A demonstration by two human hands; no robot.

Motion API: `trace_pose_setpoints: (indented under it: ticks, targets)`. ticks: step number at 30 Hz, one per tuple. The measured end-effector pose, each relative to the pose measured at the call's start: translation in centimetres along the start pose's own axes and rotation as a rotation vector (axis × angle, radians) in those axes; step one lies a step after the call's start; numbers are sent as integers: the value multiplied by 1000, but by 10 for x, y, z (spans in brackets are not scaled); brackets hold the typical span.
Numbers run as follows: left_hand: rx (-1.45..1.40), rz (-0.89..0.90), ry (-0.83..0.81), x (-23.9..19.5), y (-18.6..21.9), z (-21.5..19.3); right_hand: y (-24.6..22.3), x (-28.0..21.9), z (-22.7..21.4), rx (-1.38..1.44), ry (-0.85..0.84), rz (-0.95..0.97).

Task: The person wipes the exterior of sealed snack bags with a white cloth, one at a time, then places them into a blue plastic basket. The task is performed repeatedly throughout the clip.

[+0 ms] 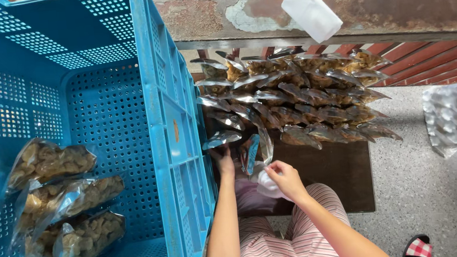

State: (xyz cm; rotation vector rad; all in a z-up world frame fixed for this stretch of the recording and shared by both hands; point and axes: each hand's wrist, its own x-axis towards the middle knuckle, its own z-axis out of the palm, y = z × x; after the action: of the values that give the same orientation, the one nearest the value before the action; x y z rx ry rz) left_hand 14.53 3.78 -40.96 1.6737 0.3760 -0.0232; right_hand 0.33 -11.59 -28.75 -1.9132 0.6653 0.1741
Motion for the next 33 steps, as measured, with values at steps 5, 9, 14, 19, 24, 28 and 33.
trace_pose_setpoints:
  ticks: [5,9,14,19,24,28,33]
  targets:
    - [-271,-525,-274,-53,3,-24,-1,-1,-12,-406,153,-2]
    - [-71,-552,-483,-78,23,-25,-15,24,-7,-652,32,-152]
    - [287,481,-330,-67,42,5,-14,59,-22,-915,176,-212]
    - [268,455,-460,-47,45,24,7,54,-45,-907,326,-414]
    - [376,552,-436,-30,54,29,3,53,-45,-787,368,-457]
    - [859,570,-447,-44,75,30,3,41,-43,-577,383,-329]
    - [1032,544,-479,-99,118,19,23,-1,-43,-108,235,-77]
